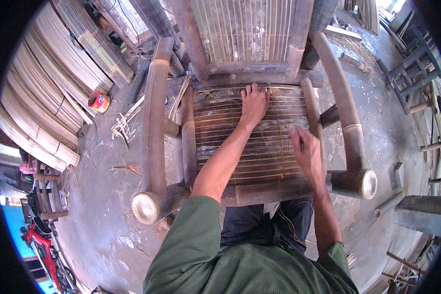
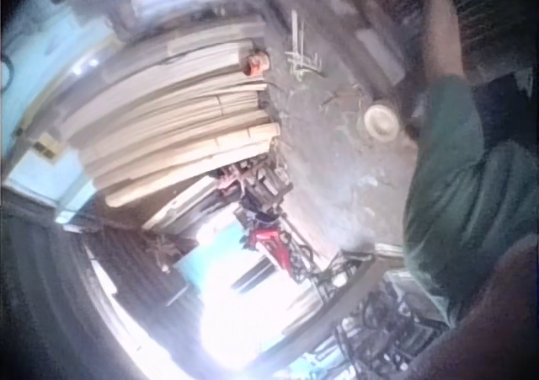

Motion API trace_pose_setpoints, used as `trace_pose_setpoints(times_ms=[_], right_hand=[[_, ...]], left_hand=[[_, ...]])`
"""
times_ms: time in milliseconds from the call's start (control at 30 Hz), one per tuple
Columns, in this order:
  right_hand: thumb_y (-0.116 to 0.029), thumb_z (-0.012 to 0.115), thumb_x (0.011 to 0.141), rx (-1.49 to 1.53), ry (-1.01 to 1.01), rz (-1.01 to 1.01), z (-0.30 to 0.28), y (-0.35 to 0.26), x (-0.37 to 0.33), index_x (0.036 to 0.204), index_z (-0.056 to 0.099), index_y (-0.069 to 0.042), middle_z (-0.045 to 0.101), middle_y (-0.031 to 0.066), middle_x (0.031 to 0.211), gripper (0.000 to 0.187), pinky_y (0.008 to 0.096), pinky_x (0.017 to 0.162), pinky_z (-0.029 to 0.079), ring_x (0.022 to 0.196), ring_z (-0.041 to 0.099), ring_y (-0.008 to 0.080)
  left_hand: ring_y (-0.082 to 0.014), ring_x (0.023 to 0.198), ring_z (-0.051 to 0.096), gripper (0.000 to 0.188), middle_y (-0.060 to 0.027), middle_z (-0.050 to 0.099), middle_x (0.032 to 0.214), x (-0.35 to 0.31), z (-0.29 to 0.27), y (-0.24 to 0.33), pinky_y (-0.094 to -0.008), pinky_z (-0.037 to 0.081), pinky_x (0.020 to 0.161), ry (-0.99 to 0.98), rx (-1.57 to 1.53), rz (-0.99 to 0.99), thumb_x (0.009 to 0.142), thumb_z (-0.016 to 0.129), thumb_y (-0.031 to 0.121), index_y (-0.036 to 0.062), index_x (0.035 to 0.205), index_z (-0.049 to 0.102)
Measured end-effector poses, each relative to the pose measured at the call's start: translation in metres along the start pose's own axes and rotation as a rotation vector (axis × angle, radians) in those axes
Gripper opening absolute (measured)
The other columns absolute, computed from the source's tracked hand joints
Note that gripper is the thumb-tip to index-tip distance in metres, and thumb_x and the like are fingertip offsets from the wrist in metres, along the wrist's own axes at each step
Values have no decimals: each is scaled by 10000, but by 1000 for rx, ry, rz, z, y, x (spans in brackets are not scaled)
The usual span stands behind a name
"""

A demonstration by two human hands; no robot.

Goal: The person weaves thin bamboo strips into the seat frame of a wooden chair. They interlace the strips by hand, pulling them through the existing weave and tightening them to form a flat surface. The person briefly uses a knife to trim a strip before continuing the weaving process.

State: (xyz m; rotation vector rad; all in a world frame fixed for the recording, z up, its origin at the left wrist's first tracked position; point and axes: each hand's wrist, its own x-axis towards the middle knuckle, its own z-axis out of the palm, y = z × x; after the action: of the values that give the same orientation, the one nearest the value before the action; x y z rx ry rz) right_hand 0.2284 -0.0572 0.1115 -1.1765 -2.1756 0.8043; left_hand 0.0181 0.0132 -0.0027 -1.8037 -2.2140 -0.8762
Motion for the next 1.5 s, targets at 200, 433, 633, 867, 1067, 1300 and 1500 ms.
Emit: trace_pose_setpoints(times_ms=[200,433,633,867,1067,1300,1500], right_hand=[[-111,509,944,-45,324,-211,68,69,33,1011,568,11,609,231,873,152,441,682,490,788,615,405],[-122,511,944,19,264,-137,68,63,36,1003,582,7,618,234,884,159,452,715,495,815,614,411],[-123,513,938,18,375,-187,65,72,39,990,591,3,621,225,880,157,456,711,493,806,612,407],[-105,526,922,22,401,-191,66,70,42,997,584,-27,622,217,875,123,467,721,486,808,597,419],[-115,548,904,-93,403,-144,60,86,50,1025,575,-39,619,199,899,146,483,721,479,823,602,397],[-425,544,889,-509,225,85,77,77,87,1121,561,-55,604,170,1055,437,499,779,480,949,595,367],[-469,587,840,-544,215,-48,93,127,122,1000,631,-72,663,139,848,430,494,652,523,773,654,374]], left_hand=[[-334,824,573,253,-125,572,806,-1,-34,-54,-461,471,722,216,66,-121,885,567,284,69,808,677],[-361,639,636,383,-167,650,652,-28,-53,-101,-482,499,667,144,167,-182,913,544,301,23,684,672],[-340,796,634,308,-164,658,788,-13,-60,-81,-448,477,778,2,78,-253,905,549,274,35,748,663],[-373,926,619,368,-191,657,934,29,5,-20,-499,484,787,-306,-143,-14,935,482,357,38,869,654],[-381,950,629,466,-191,672,958,29,27,-15,-566,447,842,-521,-77,-67,969,387,433,65,973,673],[-322,929,642,361,-102,684,958,8,31,-17,-545,436,893,-311,-30,-35,970,390,362,134,1075,650],[-329,935,645,347,-109,681,1002,23,30,-1,-550,403,826,-403,-21,51,975,370,344,135,1050,637]])
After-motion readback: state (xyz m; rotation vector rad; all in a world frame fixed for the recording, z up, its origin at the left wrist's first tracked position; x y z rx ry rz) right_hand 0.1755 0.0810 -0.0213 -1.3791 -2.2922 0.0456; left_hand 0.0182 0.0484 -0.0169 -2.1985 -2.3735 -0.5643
